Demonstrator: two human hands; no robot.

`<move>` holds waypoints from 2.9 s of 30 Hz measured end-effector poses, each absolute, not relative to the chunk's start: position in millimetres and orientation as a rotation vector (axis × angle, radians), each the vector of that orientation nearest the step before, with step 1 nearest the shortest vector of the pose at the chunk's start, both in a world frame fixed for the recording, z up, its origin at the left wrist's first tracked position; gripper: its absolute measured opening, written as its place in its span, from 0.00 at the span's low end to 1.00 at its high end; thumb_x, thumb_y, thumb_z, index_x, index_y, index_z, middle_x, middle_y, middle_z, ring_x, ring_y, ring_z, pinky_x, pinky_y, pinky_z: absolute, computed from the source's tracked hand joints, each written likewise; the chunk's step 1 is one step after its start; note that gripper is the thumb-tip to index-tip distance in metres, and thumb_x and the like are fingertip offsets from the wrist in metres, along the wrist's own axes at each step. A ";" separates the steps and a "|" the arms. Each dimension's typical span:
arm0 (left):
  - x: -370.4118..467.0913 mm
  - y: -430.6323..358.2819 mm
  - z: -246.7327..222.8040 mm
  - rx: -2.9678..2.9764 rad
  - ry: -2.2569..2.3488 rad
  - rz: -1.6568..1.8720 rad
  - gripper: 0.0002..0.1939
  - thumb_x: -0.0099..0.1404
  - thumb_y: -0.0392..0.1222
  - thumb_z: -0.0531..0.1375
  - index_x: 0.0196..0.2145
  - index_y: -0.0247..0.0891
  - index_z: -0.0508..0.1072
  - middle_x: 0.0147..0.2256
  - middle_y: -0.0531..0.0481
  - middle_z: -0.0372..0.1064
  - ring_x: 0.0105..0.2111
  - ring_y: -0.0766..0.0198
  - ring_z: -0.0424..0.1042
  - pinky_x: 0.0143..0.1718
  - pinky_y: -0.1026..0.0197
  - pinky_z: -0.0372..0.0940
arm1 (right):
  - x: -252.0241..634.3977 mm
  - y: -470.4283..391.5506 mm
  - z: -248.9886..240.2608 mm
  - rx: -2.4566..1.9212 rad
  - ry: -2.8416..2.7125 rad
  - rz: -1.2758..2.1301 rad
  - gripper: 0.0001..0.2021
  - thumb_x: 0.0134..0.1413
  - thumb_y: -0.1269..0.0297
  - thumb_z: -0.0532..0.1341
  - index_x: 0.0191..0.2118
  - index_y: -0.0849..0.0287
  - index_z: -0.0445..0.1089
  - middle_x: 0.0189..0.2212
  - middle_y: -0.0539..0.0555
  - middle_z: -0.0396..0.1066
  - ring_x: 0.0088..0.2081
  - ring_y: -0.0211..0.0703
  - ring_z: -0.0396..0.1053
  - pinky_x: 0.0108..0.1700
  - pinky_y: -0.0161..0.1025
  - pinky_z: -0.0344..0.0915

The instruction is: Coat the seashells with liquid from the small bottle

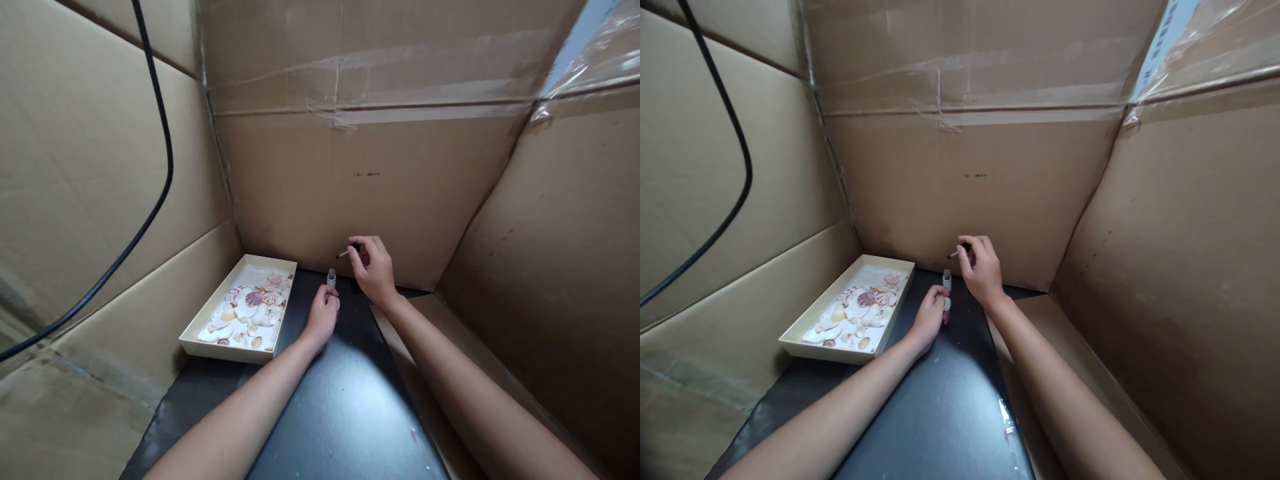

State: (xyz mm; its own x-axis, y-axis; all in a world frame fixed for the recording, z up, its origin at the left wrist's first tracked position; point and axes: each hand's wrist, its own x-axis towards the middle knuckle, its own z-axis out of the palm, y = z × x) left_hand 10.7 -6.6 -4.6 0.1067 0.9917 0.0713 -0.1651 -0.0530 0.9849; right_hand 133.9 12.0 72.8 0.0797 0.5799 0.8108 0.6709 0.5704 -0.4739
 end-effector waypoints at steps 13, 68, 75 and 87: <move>7.5 -5.1 -4.7 1.006 0.825 1.247 0.06 0.55 0.38 0.52 0.34 0.37 0.62 0.21 0.56 0.63 0.21 0.68 0.67 0.25 0.66 0.62 | 157.3 -38.3 19.4 -1.210 -1.351 0.433 0.16 0.56 0.50 0.57 0.33 0.60 0.69 0.25 0.51 0.68 0.27 0.40 0.65 0.30 0.35 0.61; 3.0 -5.9 -4.6 1.060 0.829 1.237 0.07 0.53 0.40 0.54 0.31 0.38 0.64 0.22 0.57 0.60 0.20 0.72 0.62 0.23 0.68 0.56 | 149.8 -52.6 0.9 -1.284 -1.656 0.363 0.09 0.57 0.57 0.56 0.34 0.56 0.59 0.23 0.46 0.59 0.23 0.34 0.58 0.26 0.32 0.55; 4.3 -4.7 -5.8 1.074 0.833 1.255 0.06 0.53 0.39 0.54 0.31 0.38 0.65 0.21 0.58 0.58 0.19 0.72 0.60 0.22 0.68 0.55 | 149.3 -55.3 4.0 -1.275 -1.702 0.362 0.09 0.56 0.57 0.56 0.33 0.56 0.57 0.21 0.44 0.57 0.22 0.34 0.56 0.26 0.32 0.53; 3.9 -4.3 -6.1 1.096 0.837 1.226 0.08 0.52 0.40 0.54 0.31 0.37 0.67 0.23 0.56 0.60 0.20 0.72 0.60 0.22 0.68 0.55 | 149.2 -54.7 5.8 -1.346 -1.711 0.258 0.08 0.55 0.57 0.56 0.33 0.56 0.59 0.23 0.46 0.59 0.23 0.36 0.57 0.28 0.33 0.54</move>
